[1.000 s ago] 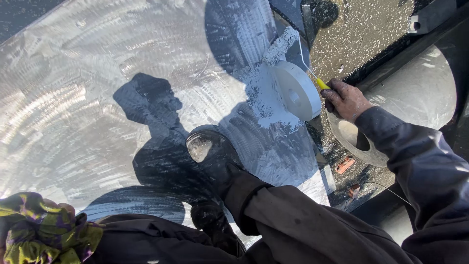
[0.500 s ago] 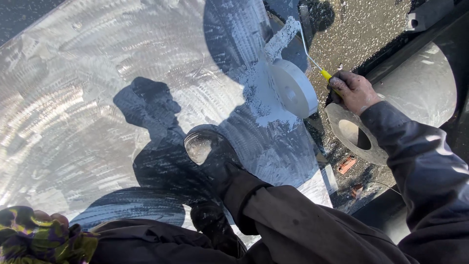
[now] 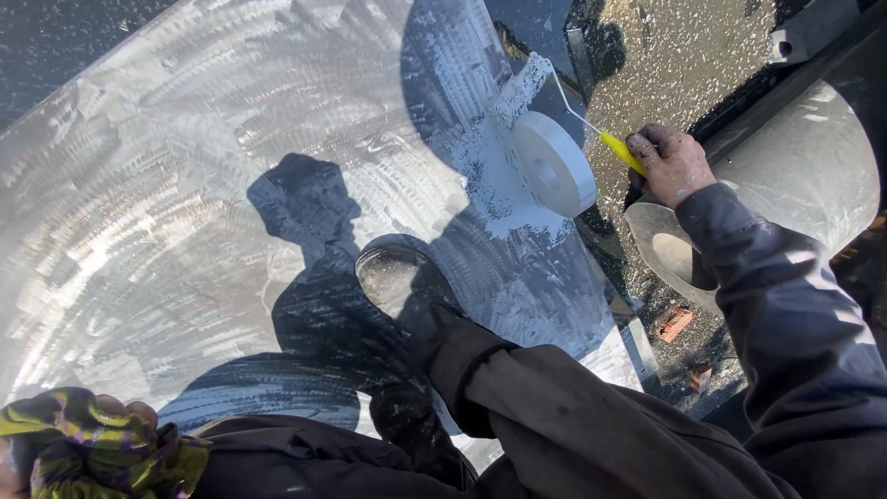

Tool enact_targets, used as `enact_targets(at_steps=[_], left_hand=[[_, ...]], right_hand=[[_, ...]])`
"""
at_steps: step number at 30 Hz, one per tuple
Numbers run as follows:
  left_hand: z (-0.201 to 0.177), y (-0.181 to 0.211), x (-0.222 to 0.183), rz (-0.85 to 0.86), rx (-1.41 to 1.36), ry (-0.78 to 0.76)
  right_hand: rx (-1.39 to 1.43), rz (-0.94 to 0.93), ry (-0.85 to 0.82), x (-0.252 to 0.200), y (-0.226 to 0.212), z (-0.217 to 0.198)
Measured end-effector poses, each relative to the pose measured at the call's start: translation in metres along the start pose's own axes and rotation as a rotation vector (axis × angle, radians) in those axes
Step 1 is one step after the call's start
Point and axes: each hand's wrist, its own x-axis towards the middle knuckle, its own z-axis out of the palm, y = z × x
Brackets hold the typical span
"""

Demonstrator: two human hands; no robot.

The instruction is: Painting a protective coating onto a large industrial metal plate using a paint roller and brush.

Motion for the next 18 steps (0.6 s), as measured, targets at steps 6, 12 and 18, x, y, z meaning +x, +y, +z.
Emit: enact_targets(at_steps=[6,12,18], left_hand=[[0.106,0.012,-0.084,0.093,-0.024,-0.002],[0.092,0.005,-0.079,0.107,-0.021,0.004],[0.109,0.012,-0.089,0.191,0.010,0.035]], right_hand=[[0.569,0.163,0.090,-0.013,-0.017,0.009],[0.733,0.268,-0.046,-0.025,-0.013,0.003],[0.808,0.193,-0.036,-0.050,-0.077,-0.013]])
